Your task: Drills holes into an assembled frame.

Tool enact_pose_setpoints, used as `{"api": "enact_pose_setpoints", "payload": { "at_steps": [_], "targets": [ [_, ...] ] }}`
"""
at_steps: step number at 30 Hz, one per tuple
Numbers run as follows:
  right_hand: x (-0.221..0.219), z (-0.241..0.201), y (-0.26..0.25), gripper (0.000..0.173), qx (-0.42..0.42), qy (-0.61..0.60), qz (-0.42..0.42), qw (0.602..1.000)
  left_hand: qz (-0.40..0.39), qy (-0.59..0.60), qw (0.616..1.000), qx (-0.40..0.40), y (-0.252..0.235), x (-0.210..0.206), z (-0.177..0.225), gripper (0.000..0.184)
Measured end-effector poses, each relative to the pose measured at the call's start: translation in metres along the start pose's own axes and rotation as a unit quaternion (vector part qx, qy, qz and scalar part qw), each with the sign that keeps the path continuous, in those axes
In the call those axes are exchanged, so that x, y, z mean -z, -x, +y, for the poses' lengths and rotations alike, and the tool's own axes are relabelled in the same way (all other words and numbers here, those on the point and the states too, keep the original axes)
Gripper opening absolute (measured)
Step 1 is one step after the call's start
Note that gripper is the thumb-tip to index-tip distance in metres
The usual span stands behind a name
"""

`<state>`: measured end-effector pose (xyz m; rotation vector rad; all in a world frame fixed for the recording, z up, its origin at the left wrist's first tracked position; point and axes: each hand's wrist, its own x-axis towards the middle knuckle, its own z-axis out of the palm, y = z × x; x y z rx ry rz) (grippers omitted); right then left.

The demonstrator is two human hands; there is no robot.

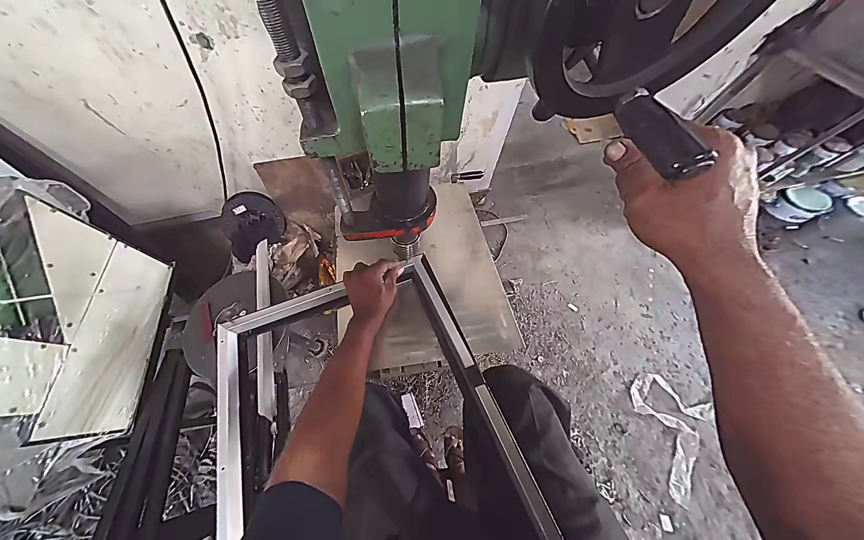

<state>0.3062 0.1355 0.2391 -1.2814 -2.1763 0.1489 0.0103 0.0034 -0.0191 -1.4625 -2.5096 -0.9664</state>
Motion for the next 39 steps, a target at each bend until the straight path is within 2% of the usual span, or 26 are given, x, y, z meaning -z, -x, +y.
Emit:
{"api": "enact_pose_setpoints", "payload": {
  "at_steps": [8,14,27,39],
  "targets": [
    [-0.002,-0.002,0.001,0.045,-0.007,-0.012,0.007,1.0,0.009,0.005,1.0,-0.009,0.001,-0.001,0.0,0.018],
    [-0.005,0.0,0.001,0.044,-0.006,-0.014,0.016,1.0,-0.017,-0.007,1.0,0.004,-0.001,0.002,0.001,0.02],
    [-0.01,0.001,0.002,0.046,0.001,-0.013,0.026,1.0,-0.028,-0.01,1.0,0.004,-0.001,0.003,0.001,0.021],
    [-0.016,0.004,0.003,0.041,0.003,-0.014,0.037,0.999,-0.034,-0.024,0.999,0.001,-0.002,0.004,0.0,0.023]
  ]
}}
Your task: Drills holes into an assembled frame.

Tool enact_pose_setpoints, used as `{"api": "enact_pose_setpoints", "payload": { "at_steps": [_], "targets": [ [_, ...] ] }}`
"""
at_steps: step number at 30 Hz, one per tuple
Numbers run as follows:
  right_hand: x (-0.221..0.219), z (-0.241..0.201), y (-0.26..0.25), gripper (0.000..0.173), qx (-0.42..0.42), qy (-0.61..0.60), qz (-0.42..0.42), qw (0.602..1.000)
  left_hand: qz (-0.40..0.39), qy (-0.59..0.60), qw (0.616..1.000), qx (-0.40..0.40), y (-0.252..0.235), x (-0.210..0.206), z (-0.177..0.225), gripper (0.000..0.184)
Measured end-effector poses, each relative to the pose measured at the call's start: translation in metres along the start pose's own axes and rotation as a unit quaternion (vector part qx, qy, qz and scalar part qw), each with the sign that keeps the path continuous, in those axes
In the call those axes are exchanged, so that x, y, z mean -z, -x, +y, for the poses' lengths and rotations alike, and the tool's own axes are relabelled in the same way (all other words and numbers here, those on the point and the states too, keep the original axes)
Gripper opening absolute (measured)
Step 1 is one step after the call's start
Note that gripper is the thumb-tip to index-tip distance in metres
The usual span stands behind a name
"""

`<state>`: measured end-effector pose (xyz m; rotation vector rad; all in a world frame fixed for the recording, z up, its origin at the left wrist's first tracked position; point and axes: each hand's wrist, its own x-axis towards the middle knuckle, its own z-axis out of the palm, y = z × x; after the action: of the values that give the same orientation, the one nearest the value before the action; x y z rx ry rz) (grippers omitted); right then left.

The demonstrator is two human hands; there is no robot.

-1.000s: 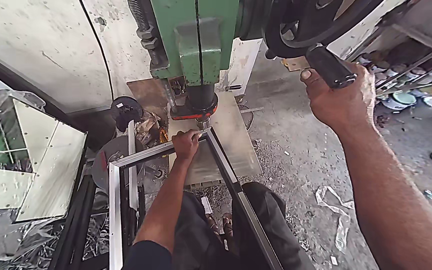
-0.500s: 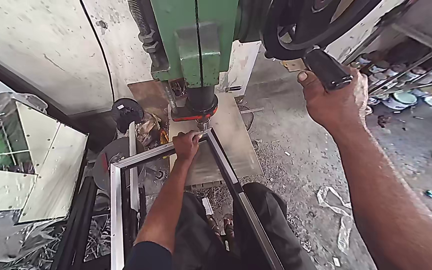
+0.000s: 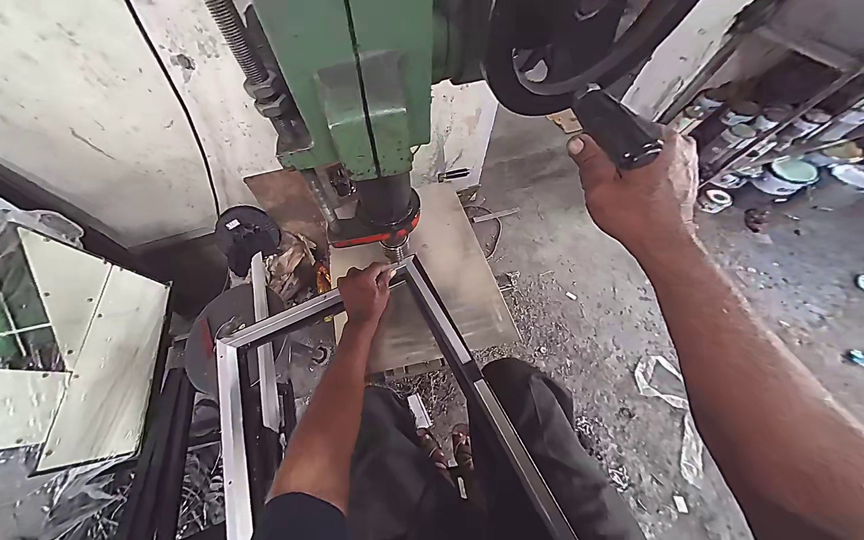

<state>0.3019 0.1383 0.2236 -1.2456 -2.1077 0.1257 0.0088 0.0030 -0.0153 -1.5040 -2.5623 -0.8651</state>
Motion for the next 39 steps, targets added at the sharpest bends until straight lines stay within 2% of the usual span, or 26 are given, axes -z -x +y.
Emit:
{"api": "enact_pose_setpoints", "payload": {
  "at_steps": [14,26,39],
  "targets": [
    [-0.004,0.001,0.0,0.039,-0.004,-0.02,0.005,1.0,-0.004,-0.012,1.0,0.002,-0.002,-0.001,-0.002,0.027],
    [-0.012,0.004,-0.001,0.041,0.009,-0.007,0.021,1.0,-0.01,0.004,1.0,0.009,-0.002,0.002,0.0,0.022],
    [-0.029,0.008,-0.006,0.043,-0.016,-0.009,-0.006,1.0,-0.076,-0.029,0.996,0.047,-0.006,0.013,0.01,0.026]
  ]
}}
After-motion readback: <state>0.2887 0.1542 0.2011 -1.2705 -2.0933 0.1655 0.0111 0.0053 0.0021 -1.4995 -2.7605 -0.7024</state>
